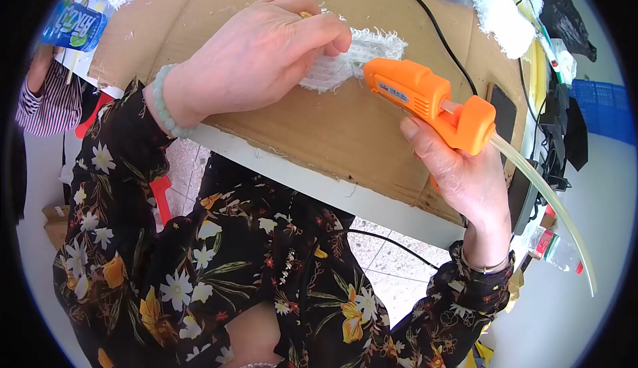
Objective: Using a hot glue gun to attach white stuffing to a circular lace base on a workbench.
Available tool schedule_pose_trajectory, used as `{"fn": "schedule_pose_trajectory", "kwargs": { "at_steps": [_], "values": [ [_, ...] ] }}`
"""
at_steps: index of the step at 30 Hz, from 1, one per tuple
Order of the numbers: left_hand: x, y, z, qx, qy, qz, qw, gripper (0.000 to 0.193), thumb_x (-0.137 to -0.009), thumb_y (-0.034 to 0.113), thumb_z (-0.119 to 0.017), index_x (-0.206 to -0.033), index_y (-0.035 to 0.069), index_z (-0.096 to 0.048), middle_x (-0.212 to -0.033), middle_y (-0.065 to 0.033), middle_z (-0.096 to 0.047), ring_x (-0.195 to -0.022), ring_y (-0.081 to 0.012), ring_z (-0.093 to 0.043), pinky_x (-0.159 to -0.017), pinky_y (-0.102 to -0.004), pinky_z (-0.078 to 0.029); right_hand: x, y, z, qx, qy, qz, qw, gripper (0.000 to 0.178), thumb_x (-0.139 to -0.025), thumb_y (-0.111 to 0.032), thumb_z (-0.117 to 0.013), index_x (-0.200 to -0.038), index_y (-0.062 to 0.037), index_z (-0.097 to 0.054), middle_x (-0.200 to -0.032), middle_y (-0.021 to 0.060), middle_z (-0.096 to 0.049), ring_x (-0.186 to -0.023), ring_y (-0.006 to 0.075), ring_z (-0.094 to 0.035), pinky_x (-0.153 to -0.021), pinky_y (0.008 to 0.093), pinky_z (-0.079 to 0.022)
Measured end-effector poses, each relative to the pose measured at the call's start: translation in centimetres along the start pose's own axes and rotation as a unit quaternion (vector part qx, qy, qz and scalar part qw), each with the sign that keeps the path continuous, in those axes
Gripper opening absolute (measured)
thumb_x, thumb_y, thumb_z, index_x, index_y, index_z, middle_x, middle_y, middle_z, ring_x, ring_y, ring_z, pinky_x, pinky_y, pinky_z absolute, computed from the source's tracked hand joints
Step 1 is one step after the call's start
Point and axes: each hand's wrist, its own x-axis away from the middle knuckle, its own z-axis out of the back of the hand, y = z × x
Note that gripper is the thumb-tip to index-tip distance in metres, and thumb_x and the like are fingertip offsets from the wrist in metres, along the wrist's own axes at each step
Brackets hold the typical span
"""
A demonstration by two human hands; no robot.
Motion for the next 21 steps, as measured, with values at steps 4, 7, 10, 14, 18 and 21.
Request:
{"fn": "schedule_pose_trajectory", "kwargs": {
  "at_steps": [4,7,10,14,18,21],
  "values": [
    [-0.1,0.0,0.3,0.017,-0.008,0.026,0.999,0.018,-0.072,0.002,-0.054,-0.089,0.006,-0.055,-0.059,-0.0089,-0.057,-0.071,-0.0273,-0.057,-0.072,-0.0374,-0.044,-0.3,-0.3,0.0,0.019,-0.04,0.002,0.999,0.036,-0.081,-0.026,-0.066,-0.106,-0.0017,-0.059,-0.072,-0.0003,-0.055,-0.062,0.0083,-0.053,-0.057,0.0232,-0.041],
    [0.1,0.0,0.5,0.016,-0.004,0.032,0.999,0.017,-0.072,0.003,-0.054,-0.089,0.006,-0.055,-0.06,-0.0086,-0.057,-0.071,-0.0269,-0.057,-0.07,-0.0376,-0.045,-0.3,-0.5,-0.2,0.02,-0.046,-0.002,0.999,0.033,-0.081,-0.025,-0.066,-0.102,-0.0016,-0.059,-0.072,-0.0003,-0.055,-0.062,0.0083,-0.053,-0.057,0.0232,-0.041],
    [0.1,-0.1,0.3,0.023,-0.001,0.036,0.999,0.017,-0.073,0.003,-0.053,-0.089,0.006,-0.055,-0.061,-0.0085,-0.057,-0.072,-0.0269,-0.057,-0.069,-0.0377,-0.045,-0.1,-0.3,0.1,0.022,-0.036,-0.012,0.999,0.031,-0.081,-0.025,-0.066,-0.1,-0.0016,-0.059,-0.072,0.0,-0.055,-0.062,0.0087,-0.054,-0.057,0.0234,-0.041],
    [-0.1,-0.1,0.4,0.029,-0.006,0.041,0.999,0.017,-0.074,0.004,-0.053,-0.09,0.007,-0.056,-0.062,-0.0084,-0.057,-0.072,-0.0269,-0.057,-0.07,-0.0377,-0.045,0.5,0.4,0.6,-0.011,0.0,0.0,1.0,0.03,-0.082,-0.024,-0.065,-0.1,-0.0015,-0.059,-0.073,0.0001,-0.054,-0.062,0.0095,-0.054,-0.057,0.0243,-0.043],
    [-0.2,0.0,0.6,0.026,-0.007,0.042,0.999,0.017,-0.074,0.003,-0.052,-0.09,0.007,-0.056,-0.063,-0.0081,-0.058,-0.072,-0.0272,-0.057,-0.071,-0.0379,-0.045,0.7,1.1,0.8,-0.056,0.004,0.025,0.998,0.029,-0.082,-0.023,-0.065,-0.101,-0.0012,-0.058,-0.073,0.0002,-0.054,-0.063,0.0095,-0.053,-0.058,0.0247,-0.043],
    [-0.2,0.0,0.6,0.028,-0.042,0.056,0.997,0.016,-0.078,-0.001,-0.048,-0.091,0.007,-0.053,-0.079,-0.0037,-0.062,-0.082,-0.0269,-0.057,-0.073,-0.0367,-0.046,0.5,0.9,0.2,-0.071,0.006,0.027,0.997,0.026,-0.083,-0.023,-0.064,-0.098,-0.0016,-0.058,-0.072,0.0,-0.054,-0.063,0.0091,-0.053,-0.059,0.0243,-0.043]
  ]
}}
